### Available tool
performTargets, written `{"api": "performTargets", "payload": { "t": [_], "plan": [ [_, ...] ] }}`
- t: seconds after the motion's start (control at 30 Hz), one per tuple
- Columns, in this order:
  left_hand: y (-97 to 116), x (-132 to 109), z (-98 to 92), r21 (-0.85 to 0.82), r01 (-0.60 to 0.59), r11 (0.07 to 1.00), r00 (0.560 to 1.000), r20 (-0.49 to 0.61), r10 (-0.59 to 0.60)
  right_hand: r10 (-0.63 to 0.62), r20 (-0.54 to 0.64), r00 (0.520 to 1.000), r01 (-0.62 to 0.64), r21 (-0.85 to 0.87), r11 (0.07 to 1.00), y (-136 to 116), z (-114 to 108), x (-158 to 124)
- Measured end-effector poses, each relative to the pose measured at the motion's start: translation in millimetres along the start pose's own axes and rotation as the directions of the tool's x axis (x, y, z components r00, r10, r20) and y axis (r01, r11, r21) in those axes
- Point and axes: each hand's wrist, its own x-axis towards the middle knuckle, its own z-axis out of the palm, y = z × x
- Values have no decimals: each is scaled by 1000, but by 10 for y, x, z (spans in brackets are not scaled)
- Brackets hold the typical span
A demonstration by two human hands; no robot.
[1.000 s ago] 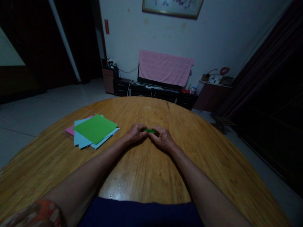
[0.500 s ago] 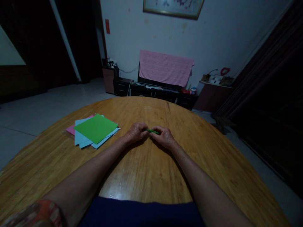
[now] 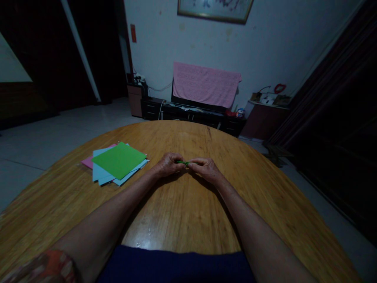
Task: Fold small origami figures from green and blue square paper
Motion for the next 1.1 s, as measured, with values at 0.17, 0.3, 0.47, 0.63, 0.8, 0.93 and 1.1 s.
{"api": "performTargets", "payload": {
  "t": [0.17, 0.3, 0.47, 0.63, 0.8, 0.93, 1.1],
  "plan": [
    [24, -4, -36, 55, 8, 998, 996, 84, -13, -50, 23, 998, 50, 1, 999, 53, 12, -22],
    [71, -10, -26, 66, -24, 997, 999, 30, 22, -91, 3, 996, 91, -52, 995, 96, 7, -4],
    [115, -37, 2, 80, -53, 995, 998, -19, 54, -218, -46, 975, 207, -185, 961, 115, 9, 45],
    [90, -36, -5, 117, -47, 992, 999, -11, 48, -333, -39, 942, 303, -321, 897, 86, 18, 56],
    [40, -9, -15, 195, -79, 978, 997, 6, 80, -365, -28, 931, 326, -394, 860, 70, 21, 56],
    [10, -1, -10, 167, -48, 985, 999, -3, 49, -339, -30, 940, 309, -343, 887, 103, 26, 72],
    [-28, 31, -1, 94, -42, 995, 999, -21, 44, -156, -64, 986, 147, -126, 981, 127, 64, 47]
  ]
}}
